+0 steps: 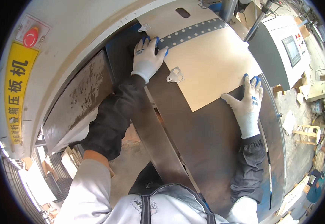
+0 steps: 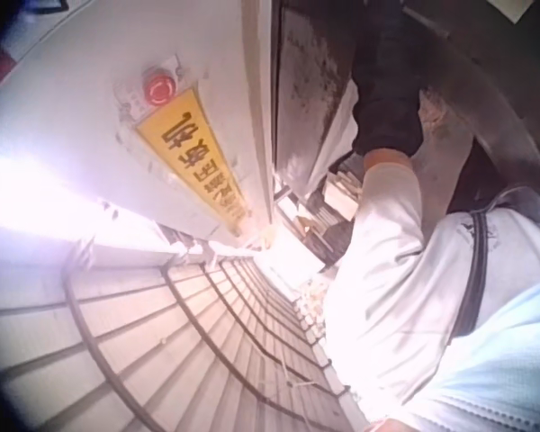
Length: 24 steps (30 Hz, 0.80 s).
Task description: Operating an industrial bending machine to fold wooden panels with metal reinforcements.
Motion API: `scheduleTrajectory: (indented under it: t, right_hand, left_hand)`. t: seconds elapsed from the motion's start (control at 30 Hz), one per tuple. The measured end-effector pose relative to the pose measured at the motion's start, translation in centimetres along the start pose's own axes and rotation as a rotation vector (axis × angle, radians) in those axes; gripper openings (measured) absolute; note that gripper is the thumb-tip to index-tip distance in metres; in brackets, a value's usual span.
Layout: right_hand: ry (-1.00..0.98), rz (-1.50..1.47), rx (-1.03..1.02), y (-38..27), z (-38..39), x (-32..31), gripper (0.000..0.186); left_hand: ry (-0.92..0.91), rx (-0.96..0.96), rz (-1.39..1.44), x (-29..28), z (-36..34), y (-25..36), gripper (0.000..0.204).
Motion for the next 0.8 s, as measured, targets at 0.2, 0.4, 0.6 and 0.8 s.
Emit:
scheduleTrajectory:
  t: [0.2, 0.4, 0.6, 0.8]
  right_hand:
    - [0.003, -0.006, -0.005, 0.3, 0.0, -0.1, 0.107]
    - [0.012, 0.001, -0.002, 0.2, -0.1, -0.1, 0.108]
    - [0.030, 0.018, -0.019, 0.0, 0.0, 0.1, 0.108]
    - [0.023, 0.000, -0.021, 0.2, -0.2, 0.1, 0.109]
  left_hand:
    - [0.018, 0.010, 0.022, 0.1, 0.1, 0.1, 0.064]
    - [0.021, 0.010, 0.004, 0.2, 0.1, 0.0, 0.062]
    - [0.003, -0.004, 0.020, -0.1, -0.1, 0.0, 0.062]
    - [-0.067, -0.027, 0.075, -1.2, 1.3, -0.7, 0.062]
Point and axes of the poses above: each hand's wrist, its own z-axis away from the middle knuckle, its own x-axis out of the palm, y = z × x, the point moved 6 cm from there along -z, towards the middle knuckle, and after that the axes turned 8 degrees about -z, right-handed, at the moved point
